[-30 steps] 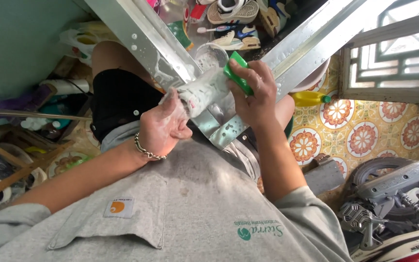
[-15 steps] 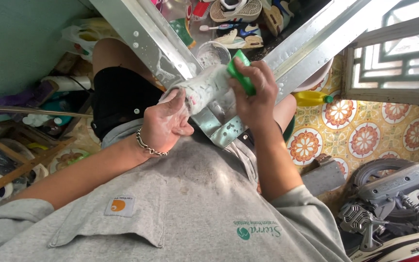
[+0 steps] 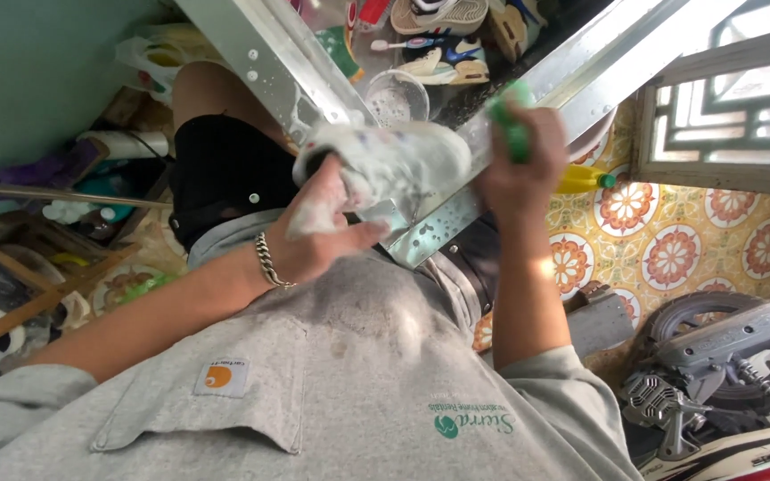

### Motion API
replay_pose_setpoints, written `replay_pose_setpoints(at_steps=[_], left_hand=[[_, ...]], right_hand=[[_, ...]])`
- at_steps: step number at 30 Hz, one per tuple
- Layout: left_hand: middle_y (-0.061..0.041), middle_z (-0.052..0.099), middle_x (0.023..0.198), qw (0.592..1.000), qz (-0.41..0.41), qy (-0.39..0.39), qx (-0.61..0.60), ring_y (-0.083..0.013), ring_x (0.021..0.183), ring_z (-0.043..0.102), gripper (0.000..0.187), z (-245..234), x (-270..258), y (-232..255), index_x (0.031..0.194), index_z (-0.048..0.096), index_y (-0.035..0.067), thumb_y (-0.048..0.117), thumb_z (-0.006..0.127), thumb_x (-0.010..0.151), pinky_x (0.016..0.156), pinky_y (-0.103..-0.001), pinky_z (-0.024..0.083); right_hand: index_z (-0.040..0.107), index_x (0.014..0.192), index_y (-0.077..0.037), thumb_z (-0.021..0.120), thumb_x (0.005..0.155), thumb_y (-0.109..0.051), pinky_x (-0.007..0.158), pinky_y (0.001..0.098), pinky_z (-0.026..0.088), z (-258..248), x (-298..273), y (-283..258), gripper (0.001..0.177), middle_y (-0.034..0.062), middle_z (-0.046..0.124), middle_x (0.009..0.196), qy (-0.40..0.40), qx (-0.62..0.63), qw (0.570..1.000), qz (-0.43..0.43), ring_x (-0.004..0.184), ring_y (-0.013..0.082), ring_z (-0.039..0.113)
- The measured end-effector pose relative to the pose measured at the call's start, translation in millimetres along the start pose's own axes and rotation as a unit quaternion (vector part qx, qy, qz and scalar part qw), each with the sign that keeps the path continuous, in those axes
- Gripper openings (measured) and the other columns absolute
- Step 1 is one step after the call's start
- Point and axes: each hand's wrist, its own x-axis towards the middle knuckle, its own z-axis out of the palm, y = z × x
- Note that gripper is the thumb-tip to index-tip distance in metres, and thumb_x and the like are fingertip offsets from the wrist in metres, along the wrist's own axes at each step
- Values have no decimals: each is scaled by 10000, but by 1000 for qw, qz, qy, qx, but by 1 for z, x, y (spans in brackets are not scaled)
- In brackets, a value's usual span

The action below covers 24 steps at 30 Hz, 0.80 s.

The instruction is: The person cleans a pair of shoes using a brush and a green sponge with cleaning solution, scrubbing the outer surfaces and soles over a sink.

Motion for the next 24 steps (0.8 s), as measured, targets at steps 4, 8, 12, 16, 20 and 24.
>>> replay_pose_setpoints(at_steps=[4, 8, 12, 16, 20, 24], left_hand=[[-285, 915, 1090, 929, 29, 10, 368, -526, 1081, 919, 906, -15, 7, 4, 1345, 734, -5, 796, 924, 967, 883, -692, 707], [-97, 822, 765, 775, 135, -19, 617, -434, 824, 887, 539, -25, 36, -13, 946, 767, 169, 685, 914, 987, 741, -564, 684], [-22, 814, 723, 673, 133, -162, 709, -358, 760, 883, 292, -17, 50, 20, 940, 833, 257, 541, 903, 935, 714, -513, 691], [-37, 828, 727, 603, 112, -267, 743, -351, 782, 892, 413, -7, 73, 60, 928, 889, 257, 669, 858, 949, 759, -511, 697], [-11, 836, 816, 514, 109, -374, 764, -308, 786, 832, 244, -11, 79, 54, 1000, 898, 233, 467, 922, 938, 721, -510, 648], [-21, 828, 1159, 444, 367, -270, 772, -278, 1065, 813, 201, -35, 78, 64, 1230, 853, 248, 275, 888, 1033, 933, -523, 617]], right_hand=[[559, 1733, -130, 602, 1393, -163, 1221, 605, 520, -20, -21, -13, 344, 226, 770, 1427, 15, 182, 975, 129, 1290, 298, 693], [611, 1655, -3, 676, 1239, -76, 982, 525, 752, 16, -19, -55, 428, 225, 823, 1156, 95, 349, 867, 343, 967, 297, 825], [663, 1509, -69, 811, 1160, -236, 797, 438, 804, 44, -25, -80, 414, 182, 885, 1303, 48, 507, 713, 482, 1025, 235, 884], [735, 1515, -12, 990, 1041, -371, 977, 614, 801, 48, -20, -65, 647, 299, 859, 1476, -57, 541, 717, 436, 1197, 355, 906], [831, 1349, 24, 1115, 833, -279, 707, 530, 801, 47, -23, -47, 664, 217, 895, 1048, -163, 483, 737, 444, 846, 290, 897], [824, 1380, 21, 1083, 824, -117, 712, 539, 789, 44, -29, -44, 628, 212, 885, 1064, -152, 456, 763, 432, 859, 310, 887]])
